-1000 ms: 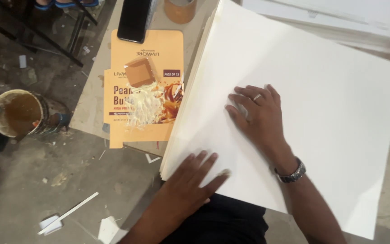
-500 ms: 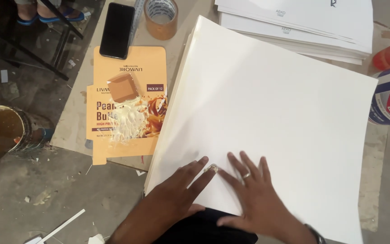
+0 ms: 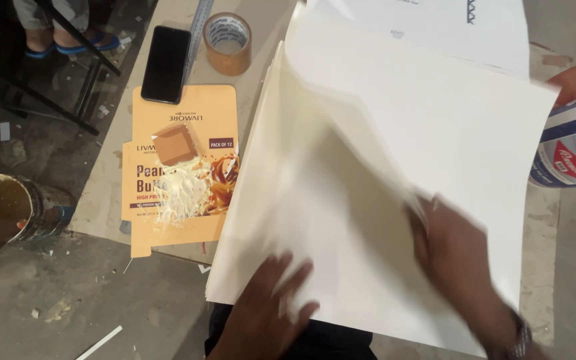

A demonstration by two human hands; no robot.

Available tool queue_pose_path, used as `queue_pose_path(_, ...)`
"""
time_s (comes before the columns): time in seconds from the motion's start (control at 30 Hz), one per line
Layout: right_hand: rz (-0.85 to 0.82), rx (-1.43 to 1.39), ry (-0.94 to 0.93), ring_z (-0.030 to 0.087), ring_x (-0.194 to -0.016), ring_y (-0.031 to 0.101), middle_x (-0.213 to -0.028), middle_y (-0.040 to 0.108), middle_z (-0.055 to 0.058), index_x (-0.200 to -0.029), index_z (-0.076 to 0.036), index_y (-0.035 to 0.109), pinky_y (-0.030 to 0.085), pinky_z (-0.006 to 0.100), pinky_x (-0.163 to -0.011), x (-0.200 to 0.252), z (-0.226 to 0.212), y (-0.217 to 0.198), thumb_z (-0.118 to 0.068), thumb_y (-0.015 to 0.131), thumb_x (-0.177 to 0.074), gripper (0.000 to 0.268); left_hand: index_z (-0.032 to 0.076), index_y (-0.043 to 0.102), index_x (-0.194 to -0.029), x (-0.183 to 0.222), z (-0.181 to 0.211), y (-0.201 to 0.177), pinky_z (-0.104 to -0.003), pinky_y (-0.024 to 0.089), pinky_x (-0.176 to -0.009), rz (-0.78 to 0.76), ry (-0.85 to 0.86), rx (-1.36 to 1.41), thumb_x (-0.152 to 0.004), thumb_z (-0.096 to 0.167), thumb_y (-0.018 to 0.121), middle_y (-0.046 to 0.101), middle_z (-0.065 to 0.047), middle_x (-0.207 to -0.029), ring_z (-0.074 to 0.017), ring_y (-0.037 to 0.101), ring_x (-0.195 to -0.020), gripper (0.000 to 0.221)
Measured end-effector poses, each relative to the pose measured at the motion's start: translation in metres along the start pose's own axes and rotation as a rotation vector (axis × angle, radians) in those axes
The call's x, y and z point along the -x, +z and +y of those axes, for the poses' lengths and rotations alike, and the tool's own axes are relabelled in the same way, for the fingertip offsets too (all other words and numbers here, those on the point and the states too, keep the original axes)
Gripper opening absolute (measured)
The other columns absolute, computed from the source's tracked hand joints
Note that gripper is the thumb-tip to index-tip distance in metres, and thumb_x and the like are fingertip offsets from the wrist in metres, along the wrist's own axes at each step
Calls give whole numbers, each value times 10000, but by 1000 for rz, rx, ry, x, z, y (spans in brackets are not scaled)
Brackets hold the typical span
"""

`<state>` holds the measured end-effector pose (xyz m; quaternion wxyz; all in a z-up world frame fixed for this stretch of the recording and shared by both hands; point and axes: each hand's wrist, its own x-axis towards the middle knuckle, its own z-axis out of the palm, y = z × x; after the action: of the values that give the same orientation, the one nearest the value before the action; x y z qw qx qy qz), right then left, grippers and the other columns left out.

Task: Apply adhesive to the edges of paper sheets.

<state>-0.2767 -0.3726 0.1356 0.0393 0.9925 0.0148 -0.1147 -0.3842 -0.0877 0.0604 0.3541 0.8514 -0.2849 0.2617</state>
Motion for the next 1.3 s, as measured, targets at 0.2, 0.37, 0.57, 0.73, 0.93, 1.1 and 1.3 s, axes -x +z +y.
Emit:
queue_pose_path(0.2, 546, -112, -241, 366, -697, 688, -815, 720, 148, -1349, -140, 659, 526, 476, -608, -149, 11, -7, -240, 538, -1136, 264, 64, 369, -1386, -19, -13, 23, -557, 435, -1170, -269, -74, 53, -934, 188, 779, 484, -182, -1553, -446, 429, -1463, 624)
queue_pose_path(0.37, 566, -157, -312, 385, -919, 692, -1086, 737, 163, -1343, -168, 666, 546, 481, -734, -246, 32, 21, -211, 537, -1089, 288, 35, 284, -1480, -8, -22, 34, -574, 394, -1164, -262, -81, 49, -897, 227, 792, 389, -240, -1577, -509, 378, -1448, 797)
queue_pose_path(0.57, 319, -292, -222, 361, -1150, 652, -1308, 692, 136, -1298, -201, 681, 517, 476, -949, -291, 20, 16, -208, 511, -1071, 283, 1, 265, -1494, 14, -33, 52, -575, 368, -1154, -290, -133, 103, -870, 283, 820, 347, -265, -1589, -532, 323, -1453, 881)
queue_pose_path(0.73, 117, -441, -151, 307, -1240, 636, -1365, 689, 90, -1321, -236, 665, 495, 440, -1056, -325, 29, 38, -324, 480, -1071, 323, -23, 236, -1534, 5, -36, 63, -571, 348, -1156, -344, -218, 106, -813, 344, 850, 317, -280, -1590, -536, 295, -1460, 1016)
queue_pose_path(0.93, 64, -295, -101, 444, -1376, 438, -1641, 274, 149, -1405, -305, 586, 392, 546, -1098, -345, 38, 52, -447, 477, -1032, 414, -16, 249, -1520, -40, -42, 68, -647, 188, -1145, -421, -258, -134, -700, 526, 823, 291, -274, -1587, -468, 256, -1461, 1138)
queue_pose_path(1.1, -5, -153, 3, 463, -1404, 434, -1683, 331, 76, -1458, -297, 485, 390, 661, -1100, -332, 19, 26, -553, 427, -1015, 514, -52, 271, -1483, -27, -56, 82, -671, 177, -1139, -328, -240, -127, -717, 607, 809, 290, -289, -1563, -485, 250, -1446, 1145)
queue_pose_path(1.3, -43, -384, 131, 440, -1465, 350, -1598, 403, 144, -1590, -278, 340, 246, 664, -1178, -355, 25, 21, -804, 465, -865, 904, -55, 307, -1457, -19, -61, 87, -685, 164, -1137, -297, -212, -108, -767, 628, 783, 297, -311, -1565, -471, 269, -1457, 1082)
